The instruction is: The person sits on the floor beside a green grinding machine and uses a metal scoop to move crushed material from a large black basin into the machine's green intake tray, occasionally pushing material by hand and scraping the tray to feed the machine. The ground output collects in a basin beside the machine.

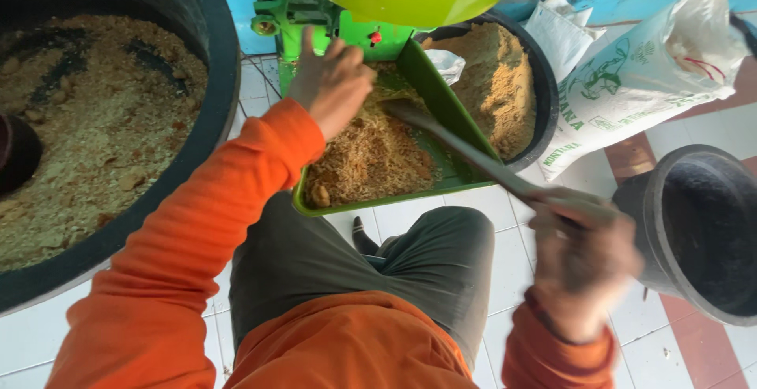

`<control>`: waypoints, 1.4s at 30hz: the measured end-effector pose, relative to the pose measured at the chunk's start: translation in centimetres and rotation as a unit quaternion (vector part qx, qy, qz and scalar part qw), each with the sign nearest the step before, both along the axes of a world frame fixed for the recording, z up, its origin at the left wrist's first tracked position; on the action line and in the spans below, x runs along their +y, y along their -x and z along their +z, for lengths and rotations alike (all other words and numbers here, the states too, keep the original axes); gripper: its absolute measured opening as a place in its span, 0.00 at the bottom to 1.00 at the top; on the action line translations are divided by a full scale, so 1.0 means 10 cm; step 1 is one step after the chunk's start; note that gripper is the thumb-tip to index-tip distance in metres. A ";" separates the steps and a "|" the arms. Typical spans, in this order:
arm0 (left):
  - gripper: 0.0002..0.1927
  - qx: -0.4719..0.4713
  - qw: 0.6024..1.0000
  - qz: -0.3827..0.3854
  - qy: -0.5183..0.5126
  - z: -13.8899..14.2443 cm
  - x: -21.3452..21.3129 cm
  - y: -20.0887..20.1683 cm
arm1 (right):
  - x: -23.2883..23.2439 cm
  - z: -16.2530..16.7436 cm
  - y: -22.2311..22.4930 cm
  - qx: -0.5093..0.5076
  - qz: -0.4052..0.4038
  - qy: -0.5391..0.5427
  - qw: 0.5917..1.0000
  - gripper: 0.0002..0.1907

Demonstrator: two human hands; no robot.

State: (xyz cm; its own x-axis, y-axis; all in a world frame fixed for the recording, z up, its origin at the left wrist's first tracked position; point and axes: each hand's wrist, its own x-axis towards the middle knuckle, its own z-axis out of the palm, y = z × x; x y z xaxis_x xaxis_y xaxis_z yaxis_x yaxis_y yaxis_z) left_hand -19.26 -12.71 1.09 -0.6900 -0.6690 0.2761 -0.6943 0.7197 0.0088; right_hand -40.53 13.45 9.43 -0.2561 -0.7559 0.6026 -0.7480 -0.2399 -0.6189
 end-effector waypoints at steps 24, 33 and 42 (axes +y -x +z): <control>0.10 0.108 0.992 -0.050 -0.040 0.09 0.90 -0.51 | -0.49 -0.27 -0.71 0.109 0.065 0.035 0.991 0.10; 0.11 0.096 0.992 -0.070 -0.041 0.04 0.92 -0.53 | -0.68 -0.37 -0.61 0.071 0.051 0.034 0.996 0.09; 0.14 0.191 0.968 -0.100 -0.126 -0.02 0.89 -0.40 | 0.13 0.23 -0.03 0.140 -0.062 -0.044 0.987 0.09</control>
